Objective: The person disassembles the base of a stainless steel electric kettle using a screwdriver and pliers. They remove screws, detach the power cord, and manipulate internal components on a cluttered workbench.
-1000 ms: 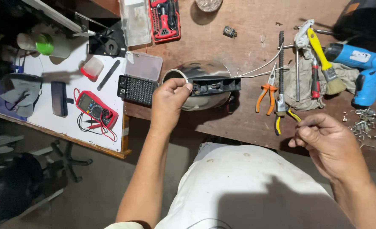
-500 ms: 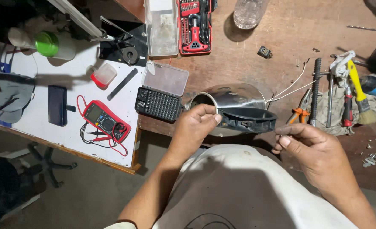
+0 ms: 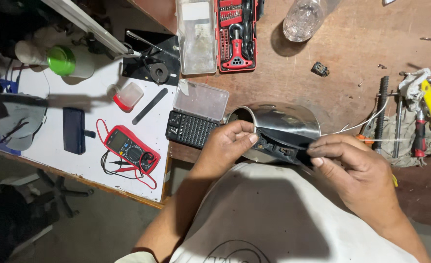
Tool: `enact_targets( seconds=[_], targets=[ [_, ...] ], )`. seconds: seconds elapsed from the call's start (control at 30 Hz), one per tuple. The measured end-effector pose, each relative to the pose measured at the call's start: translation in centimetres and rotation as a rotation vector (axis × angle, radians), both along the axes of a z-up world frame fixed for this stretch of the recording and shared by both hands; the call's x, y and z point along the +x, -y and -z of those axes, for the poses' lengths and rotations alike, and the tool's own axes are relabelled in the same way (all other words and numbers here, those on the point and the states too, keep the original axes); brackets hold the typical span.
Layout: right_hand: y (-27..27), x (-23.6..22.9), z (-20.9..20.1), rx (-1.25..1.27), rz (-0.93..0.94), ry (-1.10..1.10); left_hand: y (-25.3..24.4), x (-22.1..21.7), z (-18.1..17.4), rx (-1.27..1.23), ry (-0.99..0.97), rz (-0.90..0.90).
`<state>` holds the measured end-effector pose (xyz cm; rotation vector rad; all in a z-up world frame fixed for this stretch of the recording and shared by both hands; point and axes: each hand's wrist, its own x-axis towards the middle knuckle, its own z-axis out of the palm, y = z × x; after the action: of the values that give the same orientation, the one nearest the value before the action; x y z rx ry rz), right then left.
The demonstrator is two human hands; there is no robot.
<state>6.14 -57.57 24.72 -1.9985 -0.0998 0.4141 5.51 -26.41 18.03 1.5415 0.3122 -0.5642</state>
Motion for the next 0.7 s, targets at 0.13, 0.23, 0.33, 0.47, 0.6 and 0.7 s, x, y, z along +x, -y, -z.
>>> enact_targets(
  seconds=[0.13,0.23,0.33,0.47,0.6,0.7],
  targets=[
    [-0.5,0.5,0.3,-0.039,-0.173,0.222,-0.9,0.0,1.8,-0.157,-0.009,-0.065],
    [-0.5,0.8,2.2,-0.087,-0.359,0.449,-1.1,-0.3,2.7,-0.271,-0.056,-0.129],
    [-1.1,2.0,2.2,-0.154,-0.454,0.560,-1.6,-0.8,3.2,-0.292,-0.059,-0.155],
    [-2.4,2.4,2.2,-0.067,-0.501,0.565,-2.3,-1.5,4.0,-0.343,-0.071,-0.207],
    [-3.3,3.2,2.3,-0.071,-0.582,0.568,-2.1,-2.0,3.6,-0.344,-0.132,-0.205],
    [-3.7,3.4,2.2,-0.071,-0.614,0.544,-2.0,-1.8,2.5,-0.365,-0.172,-0.192]
  ],
)
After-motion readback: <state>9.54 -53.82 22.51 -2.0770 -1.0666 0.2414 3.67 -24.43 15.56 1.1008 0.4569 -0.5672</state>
